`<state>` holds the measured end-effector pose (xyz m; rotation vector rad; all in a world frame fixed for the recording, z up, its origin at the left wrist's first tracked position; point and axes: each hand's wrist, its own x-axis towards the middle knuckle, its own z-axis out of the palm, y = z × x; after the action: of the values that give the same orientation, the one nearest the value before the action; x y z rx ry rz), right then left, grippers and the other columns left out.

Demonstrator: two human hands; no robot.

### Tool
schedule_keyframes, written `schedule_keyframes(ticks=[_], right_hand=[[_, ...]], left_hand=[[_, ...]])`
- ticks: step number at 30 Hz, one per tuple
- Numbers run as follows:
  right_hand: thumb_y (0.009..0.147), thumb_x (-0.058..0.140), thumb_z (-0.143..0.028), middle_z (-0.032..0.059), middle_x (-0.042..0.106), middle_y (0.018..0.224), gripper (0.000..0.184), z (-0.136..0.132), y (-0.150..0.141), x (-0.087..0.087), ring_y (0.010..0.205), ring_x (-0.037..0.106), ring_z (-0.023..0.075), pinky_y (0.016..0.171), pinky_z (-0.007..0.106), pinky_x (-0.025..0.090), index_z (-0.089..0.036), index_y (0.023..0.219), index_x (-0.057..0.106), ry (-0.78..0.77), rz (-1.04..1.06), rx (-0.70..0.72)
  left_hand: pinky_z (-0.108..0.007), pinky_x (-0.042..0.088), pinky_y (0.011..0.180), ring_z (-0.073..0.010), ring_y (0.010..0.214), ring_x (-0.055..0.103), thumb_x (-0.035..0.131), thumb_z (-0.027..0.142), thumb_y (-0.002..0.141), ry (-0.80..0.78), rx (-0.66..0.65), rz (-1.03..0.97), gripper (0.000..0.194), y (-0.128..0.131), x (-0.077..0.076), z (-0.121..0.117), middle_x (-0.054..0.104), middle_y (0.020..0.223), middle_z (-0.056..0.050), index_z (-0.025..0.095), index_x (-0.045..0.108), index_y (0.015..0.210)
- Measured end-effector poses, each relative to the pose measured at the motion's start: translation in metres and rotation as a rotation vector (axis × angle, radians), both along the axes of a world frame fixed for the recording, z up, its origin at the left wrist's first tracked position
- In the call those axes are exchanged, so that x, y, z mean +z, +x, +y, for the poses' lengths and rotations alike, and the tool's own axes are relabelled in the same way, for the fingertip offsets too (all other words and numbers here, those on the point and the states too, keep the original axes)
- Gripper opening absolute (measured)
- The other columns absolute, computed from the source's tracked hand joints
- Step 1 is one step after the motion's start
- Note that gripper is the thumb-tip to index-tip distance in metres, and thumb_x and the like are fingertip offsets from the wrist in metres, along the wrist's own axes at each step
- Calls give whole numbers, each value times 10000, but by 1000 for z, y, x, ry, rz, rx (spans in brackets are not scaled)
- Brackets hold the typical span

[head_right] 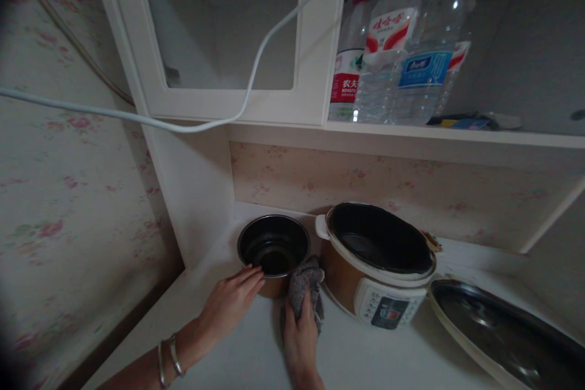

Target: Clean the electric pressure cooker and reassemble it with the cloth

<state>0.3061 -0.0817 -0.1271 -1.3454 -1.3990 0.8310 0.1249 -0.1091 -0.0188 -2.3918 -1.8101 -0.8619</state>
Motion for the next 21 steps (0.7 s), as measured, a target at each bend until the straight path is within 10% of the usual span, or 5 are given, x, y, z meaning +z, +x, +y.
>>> schedule_keyframes(ticks=[11, 21], right_hand=[[881, 482, -513, 190, 494, 1468, 734, 2, 2, -6, 1365, 459, 335, 1122, 495, 369, -92, 1477, 397, 15, -44, -24], [891, 441, -530, 181, 451, 1503, 755, 2, -1, -6, 1398, 418, 314, 1150, 473, 335, -80, 1491, 365, -29, -18, -17]], left_hand=[[-387, 450, 1082, -241, 1200, 617, 535, 356, 975, -44, -44, 89, 262, -82, 15, 41, 706, 1222, -54, 258, 751, 1087], [-303, 611, 766, -201, 883, 731, 474, 230, 1010, 118, 90, 210, 251, -1, 7, 2, 753, 1016, -63, 181, 719, 1033]])
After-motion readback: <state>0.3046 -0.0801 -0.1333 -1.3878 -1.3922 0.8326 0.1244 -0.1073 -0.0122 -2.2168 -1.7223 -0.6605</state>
